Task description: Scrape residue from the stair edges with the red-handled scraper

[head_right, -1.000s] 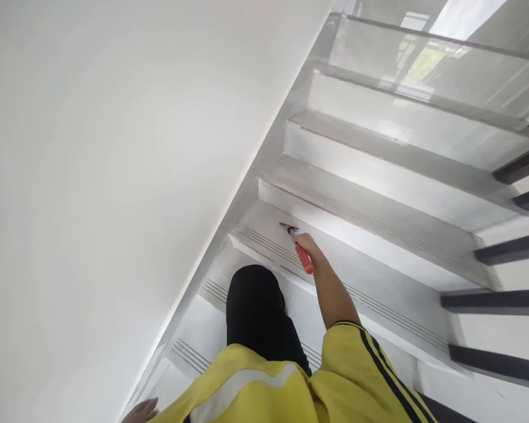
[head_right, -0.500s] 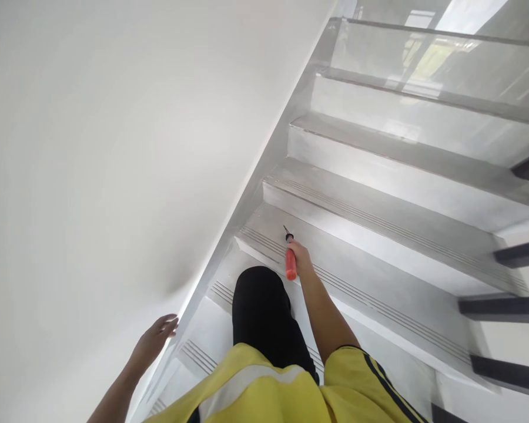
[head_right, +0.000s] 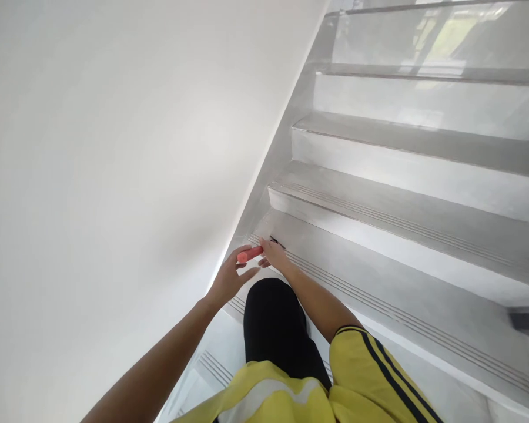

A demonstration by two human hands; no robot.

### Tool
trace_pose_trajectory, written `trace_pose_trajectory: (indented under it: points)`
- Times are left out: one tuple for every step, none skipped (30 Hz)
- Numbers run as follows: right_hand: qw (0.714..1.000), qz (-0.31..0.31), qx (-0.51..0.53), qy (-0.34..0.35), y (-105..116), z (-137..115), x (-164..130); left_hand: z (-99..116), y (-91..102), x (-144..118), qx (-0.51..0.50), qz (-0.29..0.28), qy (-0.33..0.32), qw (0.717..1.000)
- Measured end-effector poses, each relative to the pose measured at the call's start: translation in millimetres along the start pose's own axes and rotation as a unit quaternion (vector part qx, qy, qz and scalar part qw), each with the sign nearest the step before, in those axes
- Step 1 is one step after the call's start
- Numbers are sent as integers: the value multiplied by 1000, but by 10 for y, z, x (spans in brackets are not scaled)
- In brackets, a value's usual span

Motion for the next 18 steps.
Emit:
trace_pose_trajectory:
  points:
    - [999, -35, -4, 3, -9, 26, 15, -21, 8, 36, 5, 24, 11, 1000]
    - [997, -75, -19, 4, -5, 61, 32, -47, 26, 60, 11, 46, 18, 999]
    - [993, -105, -53, 10, 19, 103, 55, -75, 45, 72, 16, 58, 22, 998]
    - [986, -119, -111, 30, 62, 144, 89, -103, 62, 76, 15, 60, 24, 998]
    - [973, -111, -190, 66, 116, 181, 136, -131, 75, 73, 6, 55, 26, 998]
    - [949, -83, -281, 114, 172, 212, 194, -157, 85, 65, -10, 45, 26, 999]
    - [914, -47, -368, 165, 215, 237, 255, -180, 90, 54, -31, 33, 26, 999]
    - [873, -14, -440, 211, 237, 265, 318, -196, 91, 41, -56, 22, 24, 998]
    - [836, 6, -490, 246, 238, 299, 384, -206, 85, 27, -82, 9, 18, 996]
    - [810, 12, -519, 271, 226, 337, 450, -210, 73, 14, -105, -4, 11, 994]
    - [794, 9, -533, 292, 207, 373, 512, -211, 55, 1, -124, -18, 5, 992]
    - [784, 3, -535, 314, 189, 401, 561, -207, 34, -13, -137, -29, -2, 990]
    - [778, -1, -529, 338, 178, 420, 591, -202, 13, -29, -143, -35, -9, 989]
    - [775, 0, -518, 361, 179, 433, 600, -195, -6, -49, -143, -35, -16, 989]
    - [774, 6, -505, 382, 193, 444, 585, -186, -24, -73, -137, -33, -25, 990]
    - [774, 18, -489, 401, 222, 459, 549, -172, -41, -101, -130, -33, -38, 990]
    - [775, 30, -475, 415, 259, 484, 495, -155, -61, -134, -123, -37, -54, 990]
    - [775, 39, -464, 428, 295, 521, 428, -134, -82, -169, -116, -46, -72, 990]
Point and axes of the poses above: each hand's wrist, its own x-axis towards the middle knuckle, its own y-axis out of the back of the hand, z = x × y, the point moved 4 cm from there along x, towards the middle knuckle, and after that the axes turned 7 degrees about y, right-handed, at the moved point
